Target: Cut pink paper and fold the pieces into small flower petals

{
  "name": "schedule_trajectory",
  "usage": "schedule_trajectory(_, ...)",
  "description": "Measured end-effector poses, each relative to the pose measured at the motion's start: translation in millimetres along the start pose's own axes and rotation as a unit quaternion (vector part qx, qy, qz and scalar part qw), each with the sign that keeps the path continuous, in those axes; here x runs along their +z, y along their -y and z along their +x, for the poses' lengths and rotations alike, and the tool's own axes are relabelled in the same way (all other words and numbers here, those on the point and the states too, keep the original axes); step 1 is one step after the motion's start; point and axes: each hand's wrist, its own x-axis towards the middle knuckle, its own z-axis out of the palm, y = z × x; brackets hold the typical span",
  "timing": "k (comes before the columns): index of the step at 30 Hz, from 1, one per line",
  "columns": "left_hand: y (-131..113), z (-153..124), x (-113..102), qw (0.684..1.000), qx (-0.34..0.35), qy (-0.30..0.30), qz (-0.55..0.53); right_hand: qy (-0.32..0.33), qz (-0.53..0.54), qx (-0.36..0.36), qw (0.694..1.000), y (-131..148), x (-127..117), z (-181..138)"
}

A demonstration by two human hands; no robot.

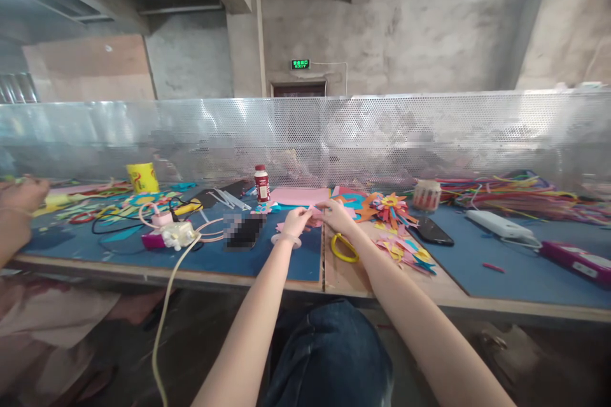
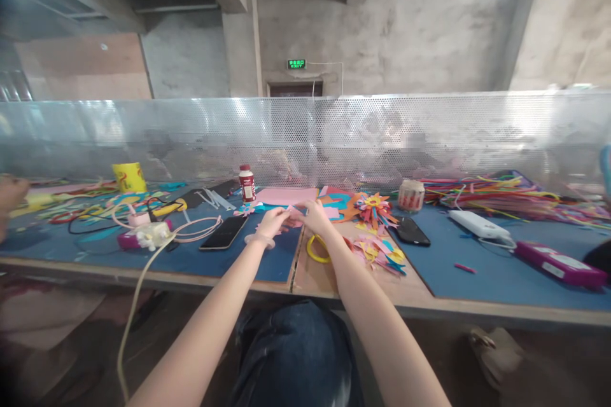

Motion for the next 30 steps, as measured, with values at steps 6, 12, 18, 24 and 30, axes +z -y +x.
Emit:
schedule_trajectory(6,2.5,-1.5,-0.9,1.0,0.017,-0.014,0.014,0.05,0.053,0.027,0.997,4.4,1.8,-2.0)
schedule_trajectory(12,7.9,3.0,-0.9,1.0,0.028,-0.007,-0.01,0.091,0.137,0.05,0.985,7.3,-6.5,-4.0)
schedule_trajectory(18,13.8,9.5,0.4,0.999,0.01,-0.033,-0.031,0.037,0.156,0.107,0.981,-5.6,-4.8,-1.2)
schedule_trajectory(24,10.1,7.3,1.9,0.999,0.018,-0.003,-0.043,0.041,0.196,0.13,0.971,-11.4,-2.3,-0.3)
schedule_trajectory(30,8.0,6.7,1.3,0.999,0.023,-0.014,-0.041,0.05,0.229,0.151,0.96,-9.4,-3.3,-2.0)
